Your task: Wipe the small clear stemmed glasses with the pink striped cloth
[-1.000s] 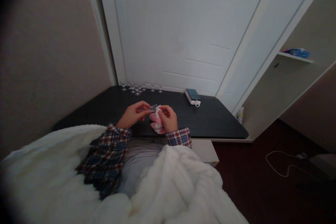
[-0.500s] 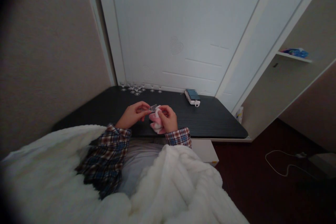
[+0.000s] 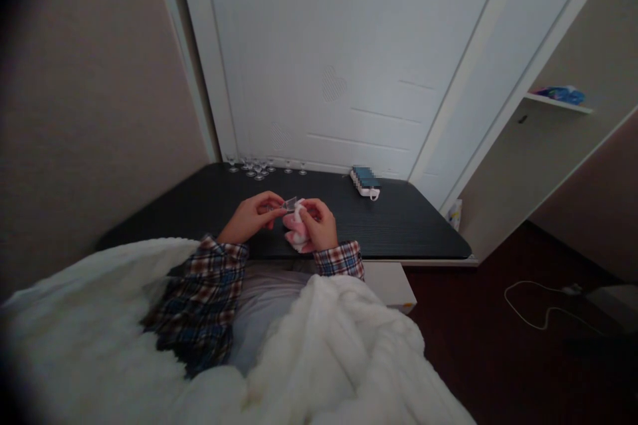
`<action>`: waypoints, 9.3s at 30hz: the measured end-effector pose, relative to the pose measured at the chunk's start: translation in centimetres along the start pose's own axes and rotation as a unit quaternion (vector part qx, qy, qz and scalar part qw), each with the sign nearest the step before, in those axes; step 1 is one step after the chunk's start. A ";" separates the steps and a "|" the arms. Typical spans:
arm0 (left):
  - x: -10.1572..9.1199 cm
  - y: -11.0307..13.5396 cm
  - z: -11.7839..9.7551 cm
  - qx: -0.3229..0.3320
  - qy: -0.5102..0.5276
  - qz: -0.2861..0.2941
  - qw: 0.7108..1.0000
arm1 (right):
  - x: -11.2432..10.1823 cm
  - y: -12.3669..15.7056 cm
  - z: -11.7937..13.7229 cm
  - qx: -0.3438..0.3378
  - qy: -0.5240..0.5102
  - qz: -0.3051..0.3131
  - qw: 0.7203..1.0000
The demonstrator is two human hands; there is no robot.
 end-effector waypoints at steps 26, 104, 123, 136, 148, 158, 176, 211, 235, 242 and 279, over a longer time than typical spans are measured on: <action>0.1 -0.1 0.1 0.001 0.029 0.049 0.998 | 0.1 0.3 0.6 -0.007 0.034 0.003 0.999; 0.0 0.0 -0.2 -0.009 -0.037 0.037 0.999 | 0.0 0.3 0.3 0.007 0.009 0.007 1.000; -0.1 0.0 -0.1 -0.007 -0.036 0.058 0.998 | -0.1 0.3 0.5 0.006 0.015 0.011 1.000; -0.1 0.1 -0.4 -0.011 -0.038 0.057 0.998 | 0.0 0.4 0.6 0.006 0.014 0.004 1.000; -0.1 0.1 0.0 -0.006 -0.034 0.043 0.998 | 0.0 0.4 0.4 0.011 0.024 0.004 1.000; -0.3 0.0 0.1 0.003 -0.029 0.062 0.998 | 0.2 0.4 0.4 0.006 0.019 0.015 1.000; -0.1 0.1 -0.1 -0.007 -0.029 0.042 0.999 | 0.0 0.4 0.4 0.015 0.028 0.007 0.999; -0.2 -0.1 0.1 0.010 -0.081 0.032 0.996 | 0.0 0.3 0.2 0.005 0.039 0.007 0.999; -0.4 0.1 -0.4 0.012 -0.085 0.028 0.996 | 0.0 0.4 0.3 -0.004 0.035 0.010 0.999; -0.3 0.2 -0.9 0.018 -0.088 0.051 0.995 | -0.1 0.4 0.3 -0.003 0.032 0.011 0.999; -0.1 0.1 -0.2 0.014 -0.089 0.047 0.995 | -0.2 0.4 0.3 -0.001 0.019 0.016 1.000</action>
Point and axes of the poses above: each hand's wrist, its own y-axis away from the middle knuckle, its own x-axis out of the palm, z = x × y, the point moved 1 cm from there along -y, towards the middle knuckle, and after that the axes turned 2 degrees about -y, right-handed, at the moved point
